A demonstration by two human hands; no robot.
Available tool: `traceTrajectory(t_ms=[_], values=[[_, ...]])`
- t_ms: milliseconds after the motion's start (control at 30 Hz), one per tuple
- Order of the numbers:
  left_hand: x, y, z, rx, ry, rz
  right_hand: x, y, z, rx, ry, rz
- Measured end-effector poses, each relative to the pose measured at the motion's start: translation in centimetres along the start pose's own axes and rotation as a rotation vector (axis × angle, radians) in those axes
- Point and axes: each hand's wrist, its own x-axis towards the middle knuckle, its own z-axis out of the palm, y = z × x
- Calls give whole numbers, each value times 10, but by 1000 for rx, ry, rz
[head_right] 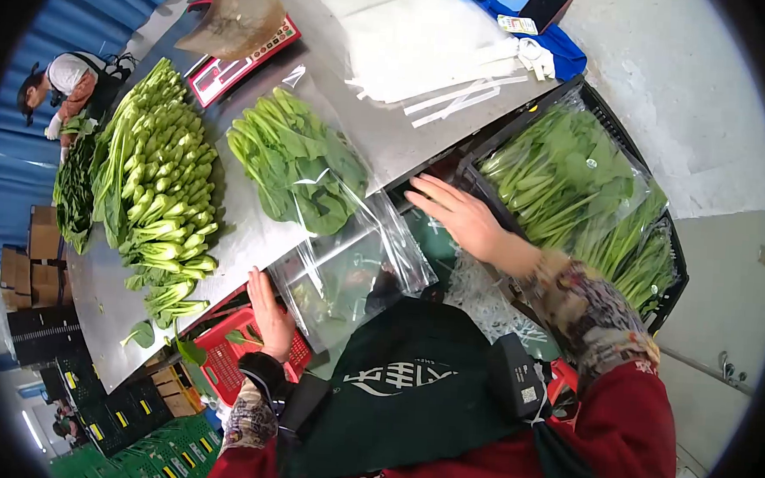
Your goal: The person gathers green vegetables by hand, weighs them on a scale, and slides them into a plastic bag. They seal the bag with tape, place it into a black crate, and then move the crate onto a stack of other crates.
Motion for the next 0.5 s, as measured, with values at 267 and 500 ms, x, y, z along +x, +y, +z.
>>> traceTrajectory(t_ms=[267,500], values=[[26,-14,-2,-57,-123,380,56,26,40,141,50,-422],[41,-34,-2,-996,-245,-438,62,-10,56,522,178,459]])
